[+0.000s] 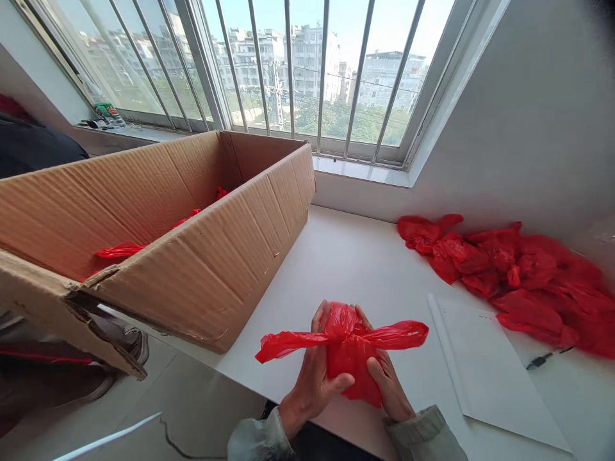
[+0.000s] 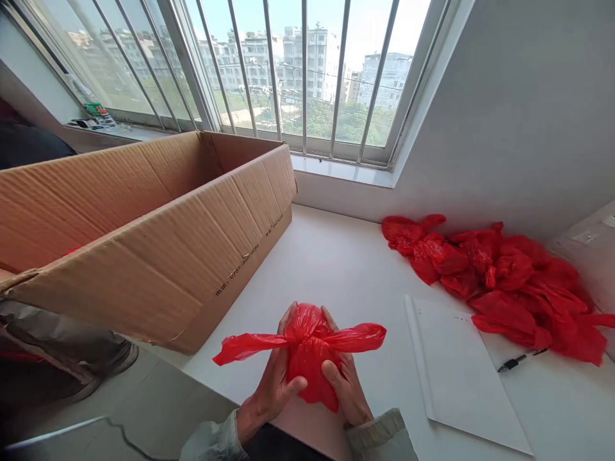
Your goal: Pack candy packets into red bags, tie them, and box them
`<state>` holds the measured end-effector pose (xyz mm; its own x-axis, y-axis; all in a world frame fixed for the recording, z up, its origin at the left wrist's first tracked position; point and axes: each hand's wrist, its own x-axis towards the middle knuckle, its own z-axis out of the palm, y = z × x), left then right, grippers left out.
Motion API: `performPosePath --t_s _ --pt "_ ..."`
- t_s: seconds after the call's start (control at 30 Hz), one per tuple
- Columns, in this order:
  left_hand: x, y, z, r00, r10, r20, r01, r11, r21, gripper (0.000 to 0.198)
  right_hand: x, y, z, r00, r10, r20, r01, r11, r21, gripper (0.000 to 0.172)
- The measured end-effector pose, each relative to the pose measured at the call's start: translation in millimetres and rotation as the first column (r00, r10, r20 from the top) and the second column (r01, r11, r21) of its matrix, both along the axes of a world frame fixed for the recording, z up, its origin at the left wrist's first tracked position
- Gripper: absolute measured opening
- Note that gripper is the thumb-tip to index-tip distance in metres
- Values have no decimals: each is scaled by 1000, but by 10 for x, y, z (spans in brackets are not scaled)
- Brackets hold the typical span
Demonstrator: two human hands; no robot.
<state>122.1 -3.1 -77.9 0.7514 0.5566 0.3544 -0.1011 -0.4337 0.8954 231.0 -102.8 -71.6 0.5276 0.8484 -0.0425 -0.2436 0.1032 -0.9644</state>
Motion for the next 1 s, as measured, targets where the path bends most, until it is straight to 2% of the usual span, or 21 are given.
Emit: performPosePath --t_s 0.1,0.2,0.33,0.43,0.5,0.57,0.7,0.8,1.0 --pt "38 11 -12 999 13 40 -15 999 38 86 -19 37 23 999 -40 -34 42 998 40 73" --pt "0 62 -57 999 39 7 -39 997 64 85 5 39 27 994 -22 -108 32 996 85 77" --pt "-88 103 -17 997 65 37 -65 998 -5 89 67 20 87 989 -69 -130 88 986 141 73" --pt "-64 96 124 996 53 65 -49 997 -62 70 103 41 197 987 -113 -116 124 988 93 60" --pt "-3 86 227 995 69 75 -57 986 -154 52 131 69 255 983 -127 -132 135 989 61 47" --pt "63 76 308 989 104 108 -65 947 -315 40 175 89 267 979 -136 -153 147 987 60 40" --pt "119 64 390 971 138 193 13 782 -623 39 286 71 173 928 -126 -351 184 974 135 44" --pt "100 77 415 961 148 234 64 702 -709 44 331 61 106 872 -158 -463 257 953 158 50" --pt "42 161 410 937 296 185 -31 597 -801 49 309 135 67 825 -230 -516 344 929 138 54"
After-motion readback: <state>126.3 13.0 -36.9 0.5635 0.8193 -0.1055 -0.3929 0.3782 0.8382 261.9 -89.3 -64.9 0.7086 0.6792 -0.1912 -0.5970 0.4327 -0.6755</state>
